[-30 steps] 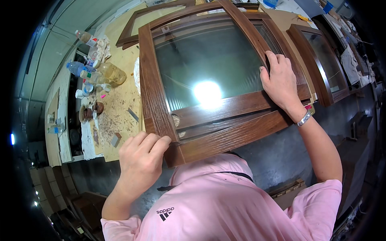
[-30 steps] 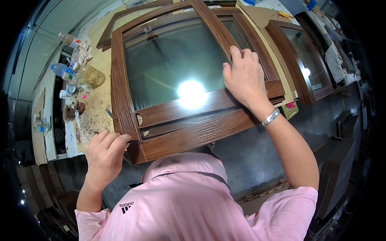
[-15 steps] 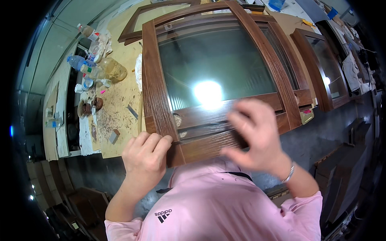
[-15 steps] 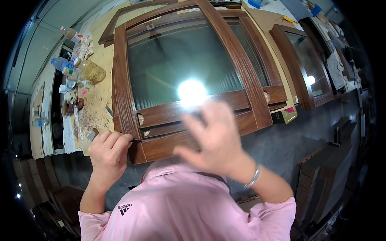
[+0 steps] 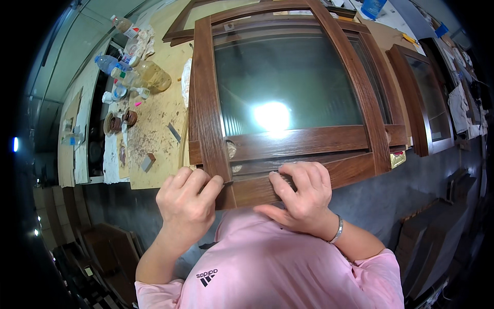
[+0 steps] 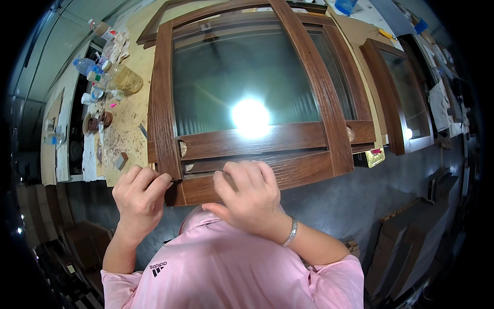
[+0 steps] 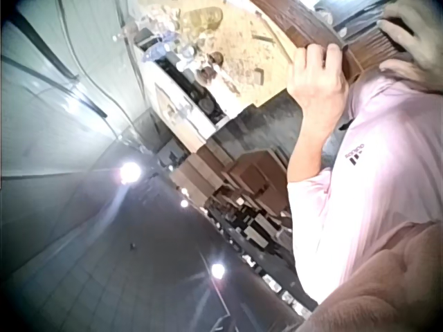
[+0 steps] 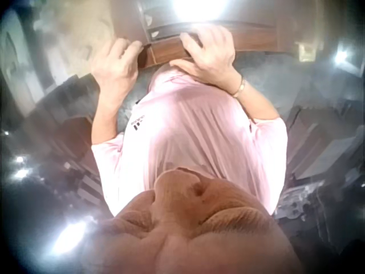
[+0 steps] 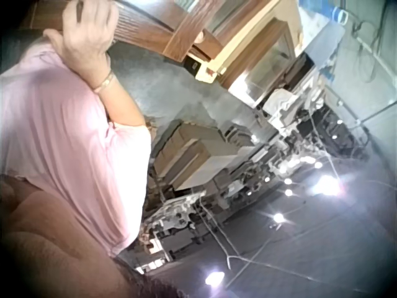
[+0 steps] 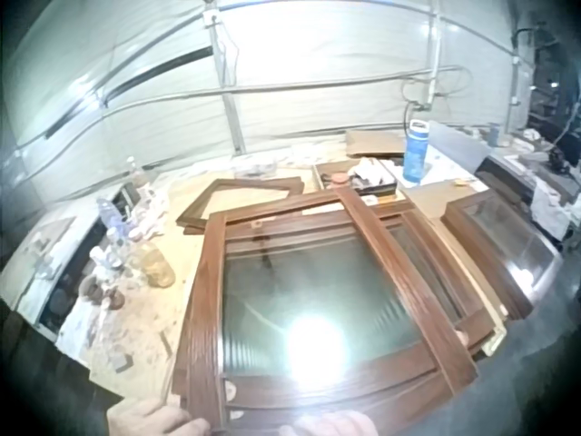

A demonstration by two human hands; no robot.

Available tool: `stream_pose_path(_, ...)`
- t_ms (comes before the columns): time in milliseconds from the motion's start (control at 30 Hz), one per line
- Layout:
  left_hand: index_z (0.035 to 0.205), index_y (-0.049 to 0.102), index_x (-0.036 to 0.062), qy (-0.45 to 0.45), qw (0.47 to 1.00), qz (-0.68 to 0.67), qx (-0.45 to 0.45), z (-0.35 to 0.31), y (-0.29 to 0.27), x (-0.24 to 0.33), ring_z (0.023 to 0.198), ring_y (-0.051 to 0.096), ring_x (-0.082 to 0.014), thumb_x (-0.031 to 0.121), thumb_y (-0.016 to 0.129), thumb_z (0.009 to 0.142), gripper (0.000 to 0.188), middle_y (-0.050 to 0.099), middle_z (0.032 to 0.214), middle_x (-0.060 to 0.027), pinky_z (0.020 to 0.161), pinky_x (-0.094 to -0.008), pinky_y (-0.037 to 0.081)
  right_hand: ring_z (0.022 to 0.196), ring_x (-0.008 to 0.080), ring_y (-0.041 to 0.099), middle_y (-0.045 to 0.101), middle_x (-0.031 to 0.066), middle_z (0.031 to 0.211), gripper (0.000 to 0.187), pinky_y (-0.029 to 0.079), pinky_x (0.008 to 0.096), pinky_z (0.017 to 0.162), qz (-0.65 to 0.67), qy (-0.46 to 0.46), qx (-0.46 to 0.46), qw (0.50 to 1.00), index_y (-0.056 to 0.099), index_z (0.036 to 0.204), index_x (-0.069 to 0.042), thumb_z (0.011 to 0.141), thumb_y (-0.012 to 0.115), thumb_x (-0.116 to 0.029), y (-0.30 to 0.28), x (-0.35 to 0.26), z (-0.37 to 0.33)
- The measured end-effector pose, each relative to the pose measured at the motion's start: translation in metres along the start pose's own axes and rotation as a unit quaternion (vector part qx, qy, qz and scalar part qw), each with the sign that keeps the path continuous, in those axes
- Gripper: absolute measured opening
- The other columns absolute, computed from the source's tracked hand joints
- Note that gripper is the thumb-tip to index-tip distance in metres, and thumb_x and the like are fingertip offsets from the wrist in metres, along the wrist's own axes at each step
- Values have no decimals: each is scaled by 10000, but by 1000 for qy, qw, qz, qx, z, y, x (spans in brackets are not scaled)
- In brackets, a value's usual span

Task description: The person applies glue to a wooden door frame, scrapes the surface with a small metal tool, sands the wood with a block, and wipes it with a cloth.

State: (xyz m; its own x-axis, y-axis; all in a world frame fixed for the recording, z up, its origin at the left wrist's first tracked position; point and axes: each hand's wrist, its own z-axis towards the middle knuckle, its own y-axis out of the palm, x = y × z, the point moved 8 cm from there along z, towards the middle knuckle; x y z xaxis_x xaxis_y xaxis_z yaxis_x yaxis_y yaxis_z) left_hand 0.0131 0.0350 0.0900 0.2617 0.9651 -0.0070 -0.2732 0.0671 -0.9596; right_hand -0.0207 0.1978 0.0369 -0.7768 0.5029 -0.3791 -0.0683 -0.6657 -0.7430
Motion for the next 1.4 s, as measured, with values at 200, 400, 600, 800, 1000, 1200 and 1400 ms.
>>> stream_pose_path(200, 920, 734, 101, -2, 1000, -8, 1, 2, -2, 3, 697, 556, -221, -1, 714, 660, 280, 590, 761, -20, 589, -361, 416, 910, 270, 596, 628, 80, 1019, 572, 441, 423, 837, -1, -9, 1, 1000, 719, 1002, -58, 766, 768, -577, 1, 0, 1)
stream_pose_path(400, 915, 744, 109, -6, 1000, -5, 4, 1, 0, 4, 718, 586, -213, 1, 698, 657, 284, 624, 781, -8, 594, -356, 421, 883, 269, 600, 632, 80, 995, 566, 449, 416, 811, -4, -11, 11, 1000, 725, 968, -48, 752, 765, -570, 1, 0, 2)
stream_pose_path(600, 882, 724, 66, -1, 999, -21, 31, -2, 0, 6, 658, 570, -230, -13, 677, 606, 290, 603, 738, -32, 546, -360, 439, 844, 270, 593, 635, 79, 949, 558, 450, 408, 755, 0, -8, 20, 1000, 733, 923, -44, 723, 777, -562, -2, 0, 7)
stream_pose_path(800, 906, 717, 55, 35, 999, -13, 19, -10, 6, 10, 695, 570, -205, 58, 671, 604, 306, 552, 764, -19, 537, -334, 399, 832, 272, 586, 635, 70, 934, 563, 445, 401, 750, 17, 15, 38, 999, 734, 904, -45, 681, 802, -557, -4, 1, 6)
stream_pose_path(1000, 939, 718, 16, 64, 998, -10, 28, -9, 4, 20, 638, 545, -232, 2, 670, 570, 373, 558, 730, -49, 538, -353, 426, 829, 273, 583, 634, 68, 930, 560, 440, 400, 759, 28, 41, 40, 998, 734, 900, -47, 657, 816, -545, -4, 3, 7)
stream_pose_path(1200, 931, 714, 19, 81, 996, -43, 9, -3, 2, 12, 636, 550, -241, -3, 688, 592, 341, 540, 715, -56, 528, -364, 426, 844, 279, 587, 635, 73, 931, 564, 451, 409, 756, 23, 29, 37, 999, 732, 906, -42, 649, 820, -536, -5, 1, 8)
stream_pose_path(1400, 920, 717, 37, -2, 993, -110, 37, -8, 9, -8, 633, 551, -262, -49, 757, 679, 259, 559, 721, -70, 529, -385, 428, 851, 288, 595, 646, 80, 951, 560, 461, 416, 755, 24, 14, 31, 999, 733, 916, -39, 636, 828, -514, -4, 0, 7)
